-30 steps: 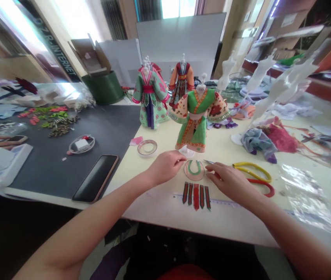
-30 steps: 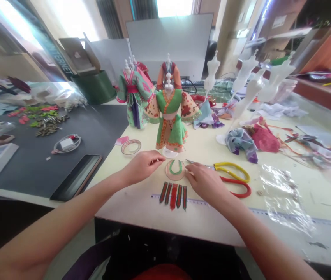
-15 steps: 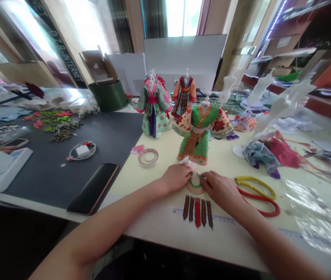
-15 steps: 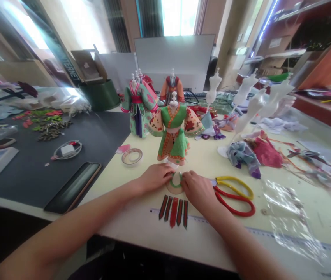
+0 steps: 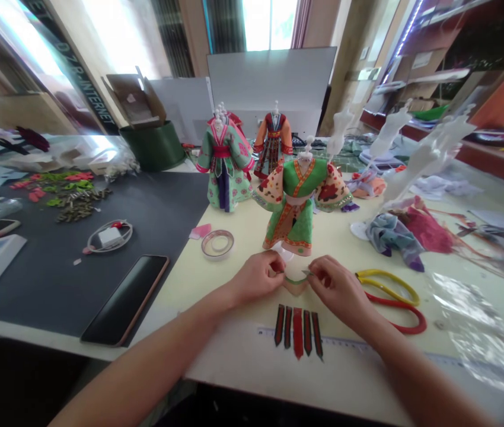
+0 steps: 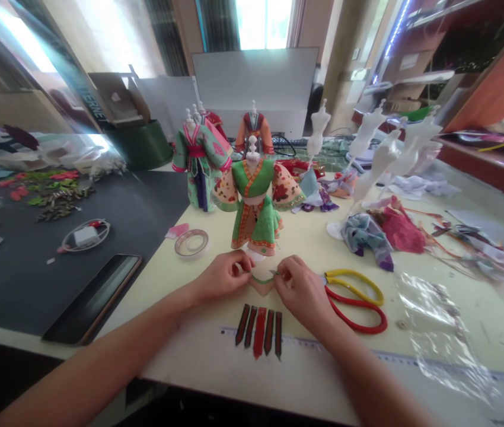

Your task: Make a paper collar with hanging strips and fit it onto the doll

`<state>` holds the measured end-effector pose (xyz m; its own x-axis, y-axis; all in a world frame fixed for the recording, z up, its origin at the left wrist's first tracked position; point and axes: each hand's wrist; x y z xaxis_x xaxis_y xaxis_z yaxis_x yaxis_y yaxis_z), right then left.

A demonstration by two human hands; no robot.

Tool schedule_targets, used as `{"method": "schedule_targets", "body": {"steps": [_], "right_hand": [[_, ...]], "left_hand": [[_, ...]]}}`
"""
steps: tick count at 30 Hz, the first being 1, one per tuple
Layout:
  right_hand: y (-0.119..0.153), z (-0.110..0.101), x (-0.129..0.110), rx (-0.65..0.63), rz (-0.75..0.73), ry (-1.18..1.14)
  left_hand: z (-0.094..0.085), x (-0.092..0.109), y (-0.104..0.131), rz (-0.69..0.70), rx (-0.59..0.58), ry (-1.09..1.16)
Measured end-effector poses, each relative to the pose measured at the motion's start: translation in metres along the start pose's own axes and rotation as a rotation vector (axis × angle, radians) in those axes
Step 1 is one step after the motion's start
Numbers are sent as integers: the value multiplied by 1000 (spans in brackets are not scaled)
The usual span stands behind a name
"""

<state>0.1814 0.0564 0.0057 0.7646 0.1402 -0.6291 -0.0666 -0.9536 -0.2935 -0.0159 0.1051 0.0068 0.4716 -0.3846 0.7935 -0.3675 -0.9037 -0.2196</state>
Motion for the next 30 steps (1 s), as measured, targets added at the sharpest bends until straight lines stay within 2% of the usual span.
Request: {"method": "schedule_targets", "body": {"steps": [5, 9, 11, 16, 20, 25, 30], "right_hand": [[-3, -3, 0, -54, 114, -283], [-4, -5, -3, -69, 310, -655], [-5, -6, -5, -68, 358, -741], [-6, -9, -12, -152, 436, -883], [-5, -10, -11, -171, 458, -898], [-2, -9, -8, -165, 418, -915], [-1, -9, -8, -228, 329, -903]], "left_hand": [[-3, 4, 1, -106, -60, 262], [-5, 6, 2, -180, -89, 402], [-7, 7, 2, -212, -98, 456], [-13, 10, 1, -272, -93, 551], [-15, 13, 1, -328, -103, 625], [-15, 12, 1, -345, -109, 666], [-13, 9, 0, -373, -97, 774]]}}
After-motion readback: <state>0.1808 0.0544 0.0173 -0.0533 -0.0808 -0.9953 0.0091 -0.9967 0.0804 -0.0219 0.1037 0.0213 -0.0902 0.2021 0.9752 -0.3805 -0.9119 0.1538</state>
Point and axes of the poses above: each hand's wrist, its own y-axis away from the middle knuckle, its own z-axis out of the palm, x = y × z, and after that the axes turned 11 degrees about x, right-handed
